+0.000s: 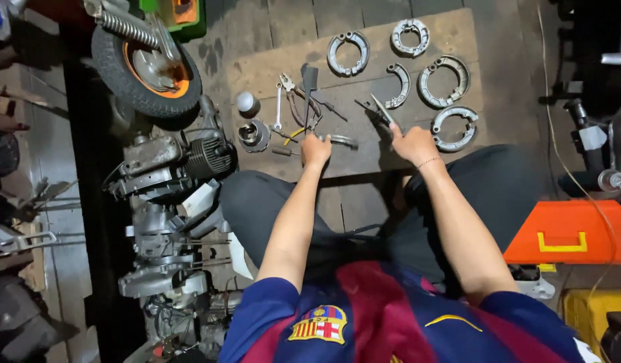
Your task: Cleaning and inspecting motorcycle drum brake shoes using a wire brush and a small tool to remove debris.
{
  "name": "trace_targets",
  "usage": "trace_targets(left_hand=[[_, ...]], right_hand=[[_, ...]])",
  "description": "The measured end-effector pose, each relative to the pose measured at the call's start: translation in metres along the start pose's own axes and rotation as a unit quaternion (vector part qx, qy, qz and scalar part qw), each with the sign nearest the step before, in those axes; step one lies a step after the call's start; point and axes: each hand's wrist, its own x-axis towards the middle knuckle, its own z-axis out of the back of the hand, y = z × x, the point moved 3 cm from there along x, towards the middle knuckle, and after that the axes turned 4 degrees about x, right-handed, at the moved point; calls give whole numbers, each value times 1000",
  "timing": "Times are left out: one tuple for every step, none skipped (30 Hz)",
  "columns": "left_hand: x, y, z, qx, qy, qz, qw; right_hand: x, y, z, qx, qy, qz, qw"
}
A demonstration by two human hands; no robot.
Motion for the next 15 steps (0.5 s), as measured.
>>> trace_targets(left_hand=[[-14,-5,9,0,0,2,1000],[-27,-10,18,40,16,4,999],[-40,-16,26,80,31,7,996],[-37,-13,19,80,33,12,996],[-34,-10,11,135,65,0,989],[-31,-5,2,188,98,-12,977],[-48,-11,6,188,101,-6,977],[-61,-21,11,232,126,-14,964],[-74,-32,15,275,151,-21,949],[-83,-29,10,275,154,-19,949],[-92,-28,3,239,165,-39,956],[-98,-31,-2,204,172,-63,962],[-103,-37,0,204,172,-64,962],[-112,-40,0,195,200,-73,957],[-120,-43,0,186,229,-83,952]], right_hand=[[-2,0,-1,-1,1,0,1000],[-3,-1,-1,-8,6,-7,1000],[-3,-1,-2,-15,11,-14,1000],[2,-4,-2,-17,16,-14,1000],[7,-6,-3,-19,10,-10,1000],[11,-9,-5,-22,6,-5,1000],[7,-9,-6,-24,11,-6,1000],[6,-8,-4,-14,12,-12,1000],[4,-6,-1,-5,13,-17,1000],[6,-7,-4,-6,16,-19,1000],[8,-8,-6,-19,22,-24,999],[12,-6,-6,-29,24,-28,999],[13,-6,-5,-29,23,-27,999],[12,-7,-6,-38,25,-30,999],[12,-8,-8,-47,27,-34,998]])
